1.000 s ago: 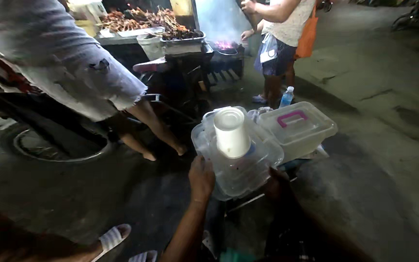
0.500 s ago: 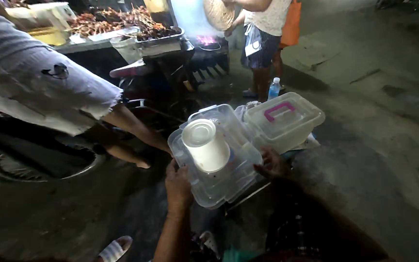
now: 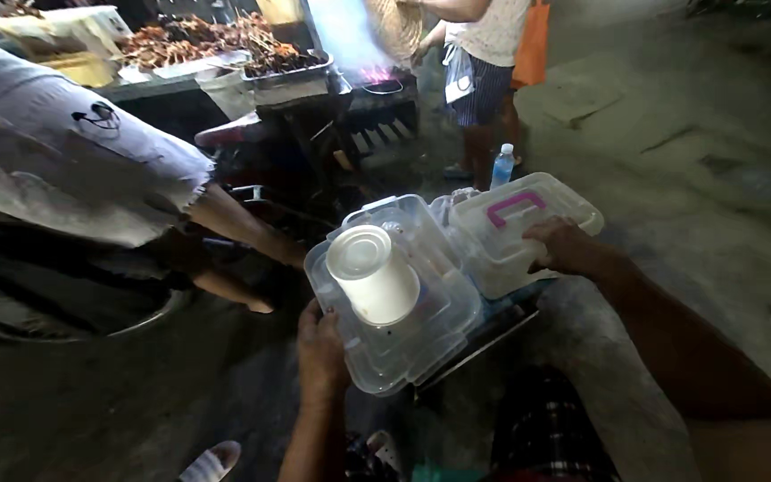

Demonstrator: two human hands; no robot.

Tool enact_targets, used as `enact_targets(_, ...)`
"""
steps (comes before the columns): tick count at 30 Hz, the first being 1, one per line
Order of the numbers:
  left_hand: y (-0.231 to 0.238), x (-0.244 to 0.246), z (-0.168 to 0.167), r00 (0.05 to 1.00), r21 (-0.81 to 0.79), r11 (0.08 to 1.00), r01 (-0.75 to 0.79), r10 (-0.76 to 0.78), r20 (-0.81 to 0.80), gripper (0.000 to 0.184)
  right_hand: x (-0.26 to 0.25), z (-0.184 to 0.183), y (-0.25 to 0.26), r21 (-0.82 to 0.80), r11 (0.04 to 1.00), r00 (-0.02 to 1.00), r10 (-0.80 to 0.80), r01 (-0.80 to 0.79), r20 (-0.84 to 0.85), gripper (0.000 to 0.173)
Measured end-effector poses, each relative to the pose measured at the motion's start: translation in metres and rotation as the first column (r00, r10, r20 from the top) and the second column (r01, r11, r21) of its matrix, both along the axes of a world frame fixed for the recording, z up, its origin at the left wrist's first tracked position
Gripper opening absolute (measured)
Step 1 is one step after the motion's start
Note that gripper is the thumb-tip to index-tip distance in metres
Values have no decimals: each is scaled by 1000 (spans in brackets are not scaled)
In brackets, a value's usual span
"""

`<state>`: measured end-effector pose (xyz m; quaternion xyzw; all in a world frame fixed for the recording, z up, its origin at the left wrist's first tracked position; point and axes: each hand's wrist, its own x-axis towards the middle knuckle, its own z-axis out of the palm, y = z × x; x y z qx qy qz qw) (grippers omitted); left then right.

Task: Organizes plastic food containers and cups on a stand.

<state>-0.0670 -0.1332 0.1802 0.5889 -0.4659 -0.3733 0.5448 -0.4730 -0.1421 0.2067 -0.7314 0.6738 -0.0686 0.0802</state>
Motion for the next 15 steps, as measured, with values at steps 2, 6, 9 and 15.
enact_targets(2,-1,0,0,1000,-3,1000,2,-2,10,39,-3,5,-3,-17,1000,998,22,-21,65,56)
enact_targets(6,-1,-1,1,1000,7,1000,-9,9,-28,38,-14,27,-15,-131,988,981,99,-77,168,54)
enact_targets(9,-1,-2,1,1000,8,1000,-2,2,-6,38,-12,66,-13,-146,989,964,43,-4,264,53)
enact_targets(15,1,-6,6,999,26,999,-25,25,21,39,-17,120,3,-416,903,914,75,108,399,29)
